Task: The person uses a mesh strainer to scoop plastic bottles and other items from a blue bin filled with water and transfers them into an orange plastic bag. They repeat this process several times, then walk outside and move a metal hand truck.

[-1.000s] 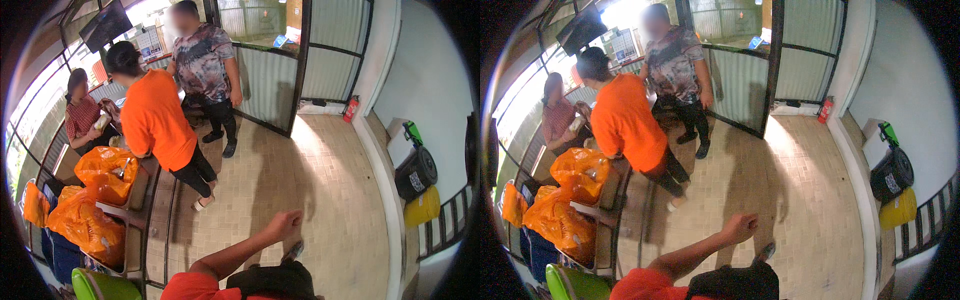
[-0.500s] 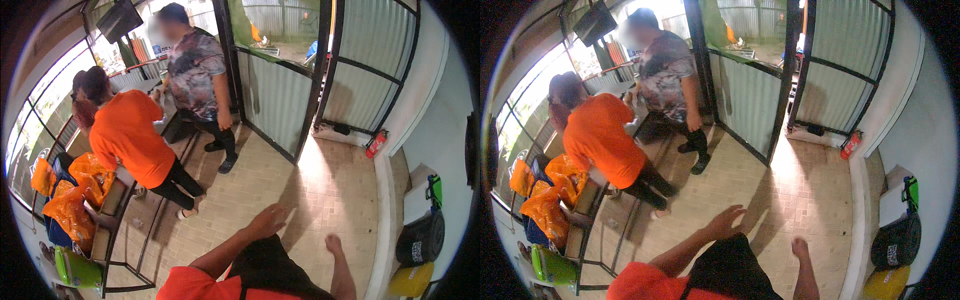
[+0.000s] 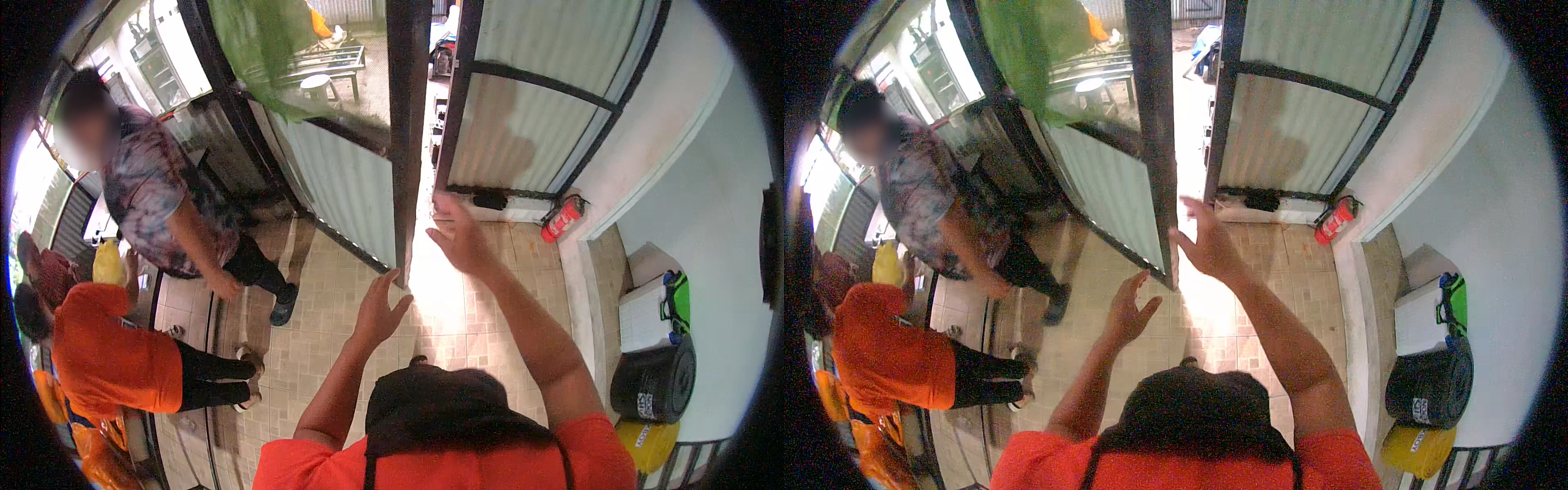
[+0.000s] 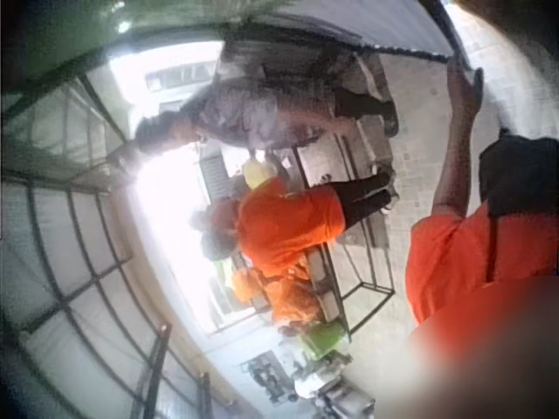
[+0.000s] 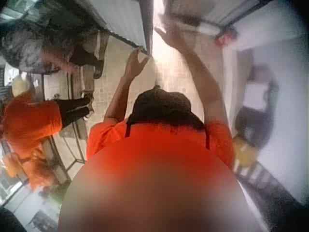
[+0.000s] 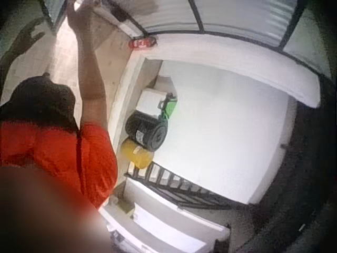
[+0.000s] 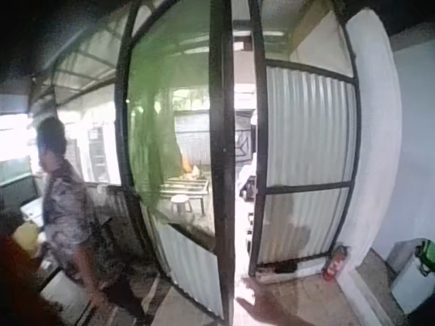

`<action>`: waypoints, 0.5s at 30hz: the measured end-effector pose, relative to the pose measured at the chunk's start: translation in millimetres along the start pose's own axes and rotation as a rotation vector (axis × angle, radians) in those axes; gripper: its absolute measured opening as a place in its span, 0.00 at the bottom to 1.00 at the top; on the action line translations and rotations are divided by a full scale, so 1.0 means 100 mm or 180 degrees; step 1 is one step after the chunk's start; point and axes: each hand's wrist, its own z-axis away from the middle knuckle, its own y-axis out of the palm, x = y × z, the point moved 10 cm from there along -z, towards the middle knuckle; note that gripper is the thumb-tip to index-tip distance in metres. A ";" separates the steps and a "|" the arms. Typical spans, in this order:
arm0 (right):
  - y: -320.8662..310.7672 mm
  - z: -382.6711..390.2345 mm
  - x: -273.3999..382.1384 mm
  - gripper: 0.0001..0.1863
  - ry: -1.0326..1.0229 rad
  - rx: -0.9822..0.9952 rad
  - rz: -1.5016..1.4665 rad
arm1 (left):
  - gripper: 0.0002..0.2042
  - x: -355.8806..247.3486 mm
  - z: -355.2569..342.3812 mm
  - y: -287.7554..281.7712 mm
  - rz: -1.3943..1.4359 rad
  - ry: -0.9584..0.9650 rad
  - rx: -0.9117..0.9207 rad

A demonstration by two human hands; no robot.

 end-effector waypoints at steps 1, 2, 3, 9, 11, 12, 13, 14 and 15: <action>-0.18 -0.36 -0.02 0.37 -0.0183 -0.0320 -0.0025 | 0.32 0.01 -0.27 0.06 0.0145 -0.0051 -0.0026; -0.34 -0.71 -0.03 0.40 -0.0389 -0.0463 -0.0185 | 0.34 0.03 -0.55 0.11 0.0342 -0.0003 -0.0124; -0.44 -1.04 -0.08 0.42 -0.0304 -0.0663 -0.0232 | 0.34 0.16 -0.78 0.17 0.0273 -0.0174 -0.0119; -0.24 -1.80 -0.10 0.59 -0.1018 0.0107 -0.0636 | 0.43 1.24 -1.63 0.75 -0.0137 -0.0670 -0.0635; -0.23 -1.76 -0.15 0.56 -0.1517 0.0712 -0.0884 | 0.45 1.67 -1.63 0.95 -0.0103 -0.1111 -0.0926; -0.27 -1.82 -0.17 0.53 -0.1812 0.1030 -0.1181 | 0.46 1.98 -1.51 1.11 0.0603 -0.1785 -0.1084; -0.30 -1.93 -0.20 0.48 -0.2134 0.1426 -0.1447 | 0.46 2.11 -1.52 1.16 0.0804 -0.1882 -0.1315; -0.31 -2.07 -0.21 0.42 -0.2444 0.1792 -0.1758 | 0.46 2.20 -1.49 1.19 0.0975 -0.1975 -0.1531; -0.20 -2.27 -0.28 0.38 -0.2479 0.2417 -0.2043 | 0.46 2.24 -1.48 1.26 0.1146 -0.2058 -0.1739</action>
